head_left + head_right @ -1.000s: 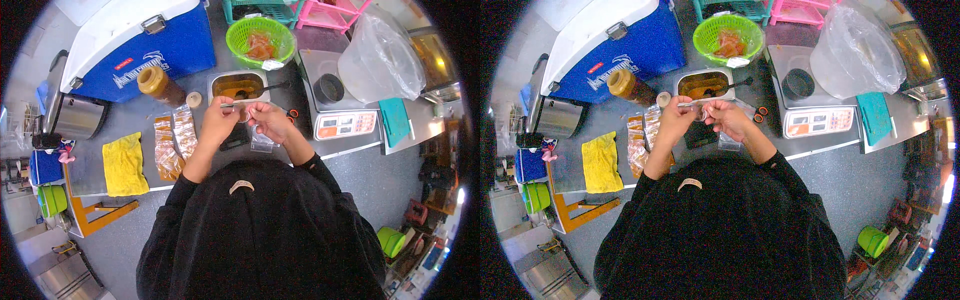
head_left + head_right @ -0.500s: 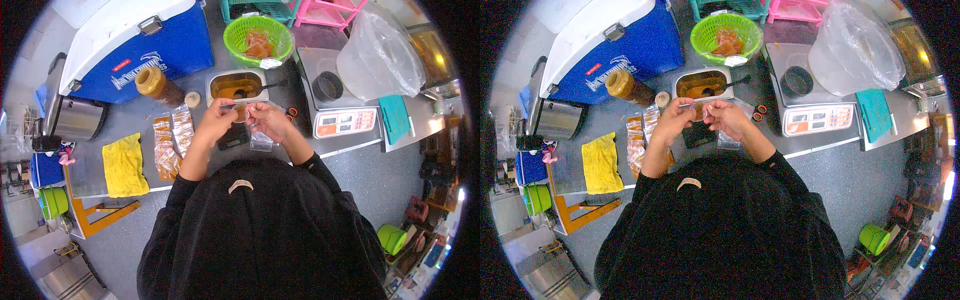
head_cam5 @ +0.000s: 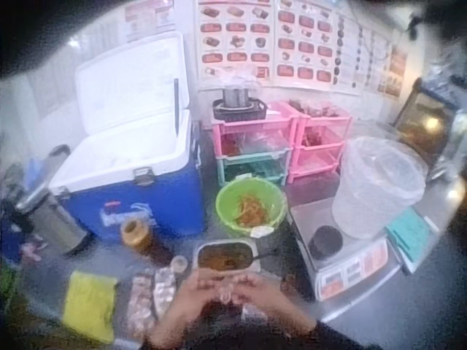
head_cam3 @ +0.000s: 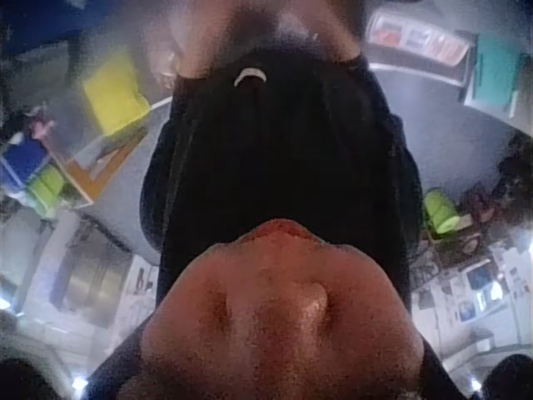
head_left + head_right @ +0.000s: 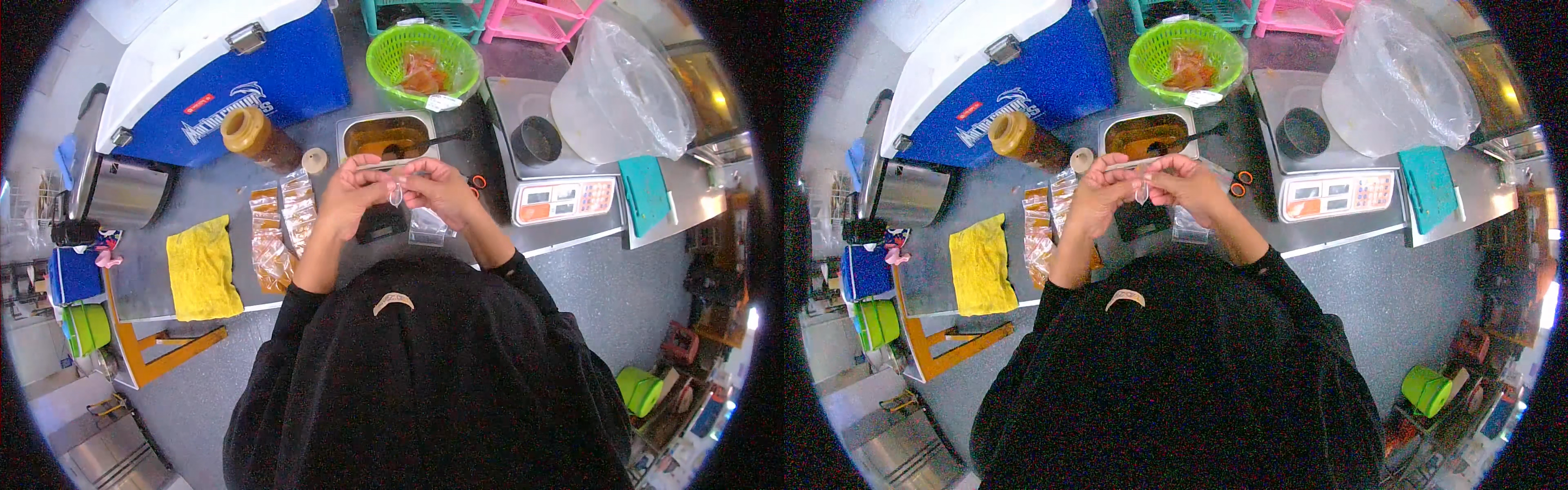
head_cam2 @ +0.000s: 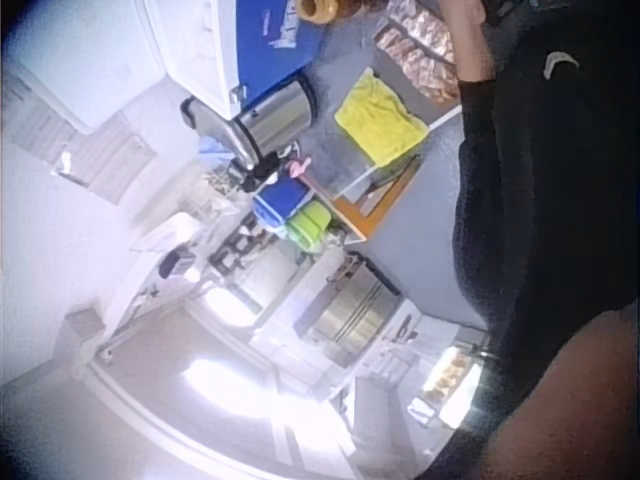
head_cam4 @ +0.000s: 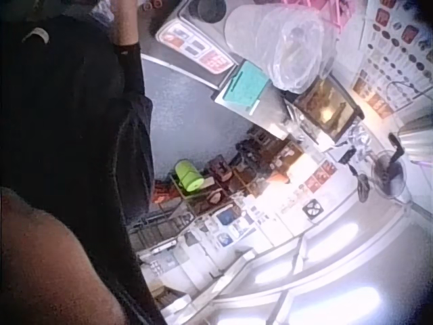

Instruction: The person uses a ladle to transfer sauce from a metal container into plastic pouches, which are then sealed by hand and placed on the workstation.

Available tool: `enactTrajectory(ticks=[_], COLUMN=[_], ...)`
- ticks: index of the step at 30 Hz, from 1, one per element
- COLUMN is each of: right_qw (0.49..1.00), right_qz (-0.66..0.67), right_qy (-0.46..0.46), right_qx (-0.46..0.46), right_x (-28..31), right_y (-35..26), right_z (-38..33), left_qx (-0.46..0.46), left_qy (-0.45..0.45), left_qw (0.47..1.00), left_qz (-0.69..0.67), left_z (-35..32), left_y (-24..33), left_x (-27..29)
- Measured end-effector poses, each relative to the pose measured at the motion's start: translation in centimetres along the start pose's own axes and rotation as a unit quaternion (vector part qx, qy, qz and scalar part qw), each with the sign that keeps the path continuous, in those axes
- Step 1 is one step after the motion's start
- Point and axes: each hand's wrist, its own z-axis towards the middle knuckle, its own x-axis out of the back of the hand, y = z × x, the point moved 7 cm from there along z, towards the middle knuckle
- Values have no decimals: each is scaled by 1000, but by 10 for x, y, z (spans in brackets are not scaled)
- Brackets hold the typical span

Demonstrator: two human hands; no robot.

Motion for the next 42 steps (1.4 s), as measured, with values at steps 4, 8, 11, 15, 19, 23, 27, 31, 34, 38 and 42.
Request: enactTrajectory(ticks=[4,8,11,15,19,23,27,31,34,38,42], right_qw=[984,885,829,809,845,887,906,731,669,583,500], right_qz=[-107,-350,-424,-486,-473,-420,-339,-438,-375,-368,-397], right_qy=[65,223,243,183,50,-108,-244,-378,-516,-600,-564], right_qx=[126,212,272,277,244,160,65,362,381,406,524], right_x=[1,4,-7,-31,-83,-135,-178,-231,-300,-336,-353], right_y=[-6,-23,-40,-51,-62,-34,11,44,37,62,67], right_z=[-4,-16,-22,-12,-9,0,10,37,-58,-91,-111], left_qx=[-210,-313,-334,-342,-257,-235,-473,-469,-443,-444,-418], left_qy=[111,205,244,152,49,177,293,415,491,521,537], left_qw=[928,784,740,810,954,894,762,686,650,654,674], left_qz=[289,495,530,452,147,339,331,370,374,321,288], left_z=[-4,-14,-19,-24,-48,-127,-203,-257,-294,-316,-334], left_y=[19,34,41,41,18,48,50,42,31,27,19], left_x=[0,-20,-25,1,40,55,74,99,106,124,137])
